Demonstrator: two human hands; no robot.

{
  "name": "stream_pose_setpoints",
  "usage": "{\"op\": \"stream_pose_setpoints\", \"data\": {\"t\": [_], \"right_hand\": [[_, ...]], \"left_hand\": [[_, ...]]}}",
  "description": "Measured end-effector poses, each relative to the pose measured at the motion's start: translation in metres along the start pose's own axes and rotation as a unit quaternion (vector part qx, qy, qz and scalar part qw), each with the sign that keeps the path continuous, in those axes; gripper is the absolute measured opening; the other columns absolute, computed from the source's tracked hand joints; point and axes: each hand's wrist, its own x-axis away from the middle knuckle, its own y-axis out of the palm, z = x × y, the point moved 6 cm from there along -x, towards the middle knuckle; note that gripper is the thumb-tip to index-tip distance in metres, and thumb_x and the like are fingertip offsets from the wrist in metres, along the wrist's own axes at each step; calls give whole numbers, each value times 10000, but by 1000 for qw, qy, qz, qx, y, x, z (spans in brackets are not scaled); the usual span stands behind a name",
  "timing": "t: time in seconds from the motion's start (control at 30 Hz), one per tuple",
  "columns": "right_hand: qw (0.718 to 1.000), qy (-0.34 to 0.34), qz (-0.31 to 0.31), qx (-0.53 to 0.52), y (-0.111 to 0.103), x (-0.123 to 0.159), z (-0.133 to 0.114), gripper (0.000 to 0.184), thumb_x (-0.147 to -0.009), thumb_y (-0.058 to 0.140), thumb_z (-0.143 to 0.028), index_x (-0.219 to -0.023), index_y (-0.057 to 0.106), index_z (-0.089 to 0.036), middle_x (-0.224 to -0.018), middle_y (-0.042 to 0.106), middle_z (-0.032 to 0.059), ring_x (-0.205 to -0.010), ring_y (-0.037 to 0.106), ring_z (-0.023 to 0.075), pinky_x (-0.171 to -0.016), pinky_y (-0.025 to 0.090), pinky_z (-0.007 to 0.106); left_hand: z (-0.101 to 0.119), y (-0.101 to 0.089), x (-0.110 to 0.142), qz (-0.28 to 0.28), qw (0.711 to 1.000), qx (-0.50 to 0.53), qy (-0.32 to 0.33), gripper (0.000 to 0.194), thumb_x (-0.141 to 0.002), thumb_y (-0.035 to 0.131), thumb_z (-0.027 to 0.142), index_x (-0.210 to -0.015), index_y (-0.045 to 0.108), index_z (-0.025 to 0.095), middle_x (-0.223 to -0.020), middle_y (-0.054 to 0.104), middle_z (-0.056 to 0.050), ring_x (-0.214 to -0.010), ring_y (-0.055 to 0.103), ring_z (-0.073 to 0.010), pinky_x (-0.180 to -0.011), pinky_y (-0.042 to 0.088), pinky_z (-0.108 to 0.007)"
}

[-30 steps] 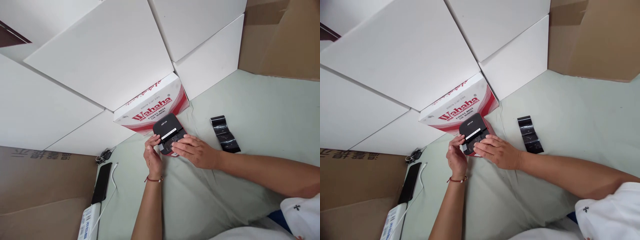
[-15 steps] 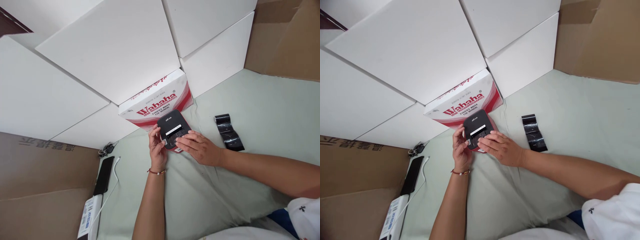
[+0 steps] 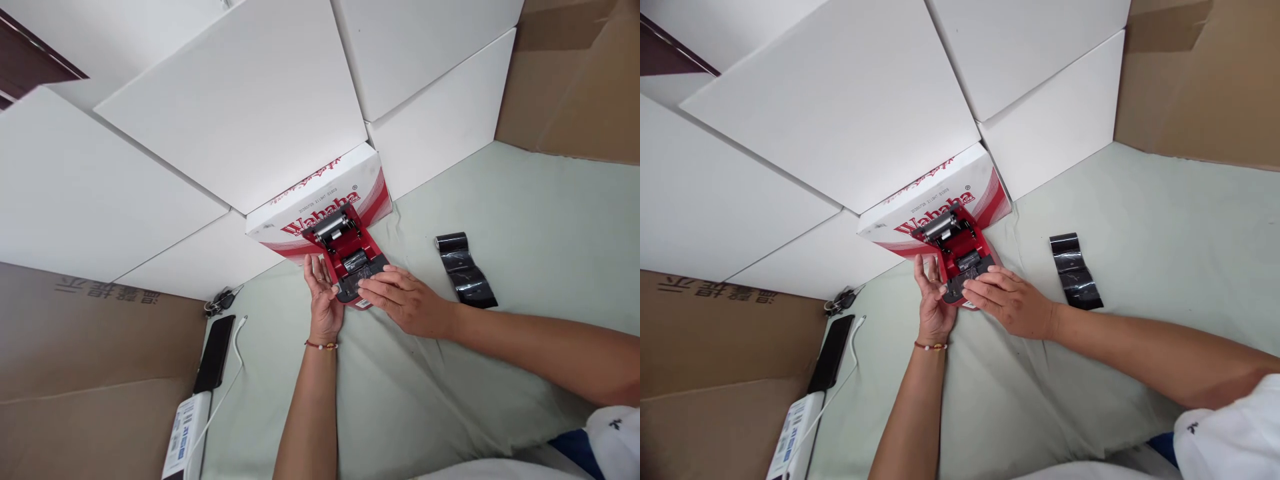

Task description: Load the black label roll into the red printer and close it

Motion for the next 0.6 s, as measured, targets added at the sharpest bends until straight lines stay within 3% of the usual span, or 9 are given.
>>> {"op": "stream_pose_setpoints", "data": {"t": [0.1, 0.2, 0.3, 0.37, 0.47, 0.53, 0.6], "right_hand": [[999, 13, -8, -28, -6, -5, 1, 422, -1033, 530, -84, -1438, 637, -135, -1416, 731, 115, -1292, 617, 254, -1188, 494, 504], [988, 54, -29, -142, -24, -22, 11, 348, -1068, 548, -232, -1385, 654, -134, -1351, 750, 142, -1211, 664, 268, -1078, 553, 466], [948, 175, -64, -257, -42, -51, 41, 309, -1096, 517, -332, -1258, 712, -155, -1142, 804, 95, -1003, 733, 203, -887, 577, 324], [928, 250, -118, -249, -44, -73, 61, 273, -1080, 524, -298, -1122, 760, -168, -980, 813, 51, -847, 729, 167, -775, 534, 274], [920, 251, -274, -126, -26, -104, 75, 256, -1040, 534, -213, -1087, 784, -184, -1011, 827, 48, -882, 738, 178, -772, 490, 273], [898, 225, -376, -39, -2, -117, 76, 274, -1021, 542, -193, -1150, 784, -205, -1128, 826, 75, -1014, 755, 222, -811, 499, 288], [873, 215, -437, 11, 22, -126, 73, 259, -973, 611, -191, -1160, 791, -191, -1152, 820, 126, -1077, 761, 281, -828, 525, 316]], "left_hand": [[-6, 1, 1, -6, 1000, 13, -19, 780, -819, 810, 419, -1527, 492, 494, -1712, 408, 10, -1641, 327, -287, -1301, 367, -459], [-9, 1, 1, -8, 999, 29, -26, 753, -819, 812, 420, -1511, 519, 460, -1642, 494, -22, -1555, 451, -298, -1253, 423, -464], [-10, 1, -1, -10, 999, 37, -22, 764, -791, 843, 438, -1495, 546, 429, -1628, 514, -28, -1562, 435, -302, -1270, 405, -463], [-10, 1, -3, -11, 999, 39, -19, 765, -771, 859, 454, -1477, 570, 405, -1649, 498, -29, -1585, 400, -308, -1289, 383, -461], [-11, 1, -5, -14, 999, 40, -19, 777, -748, 875, 455, -1465, 581, 393, -1661, 489, -32, -1584, 399, -318, -1282, 395, -467], [-11, 1, -6, -20, 999, 41, -18, 781, -748, 873, 455, -1468, 577, 391, -1647, 506, -36, -1577, 412, -317, -1289, 387, -469], [-12, 2, -5, -25, 999, 40, -16, 779, -754, 865, 459, -1473, 573, 387, -1642, 513, -37, -1583, 407, -312, -1307, 361, -465]]}}
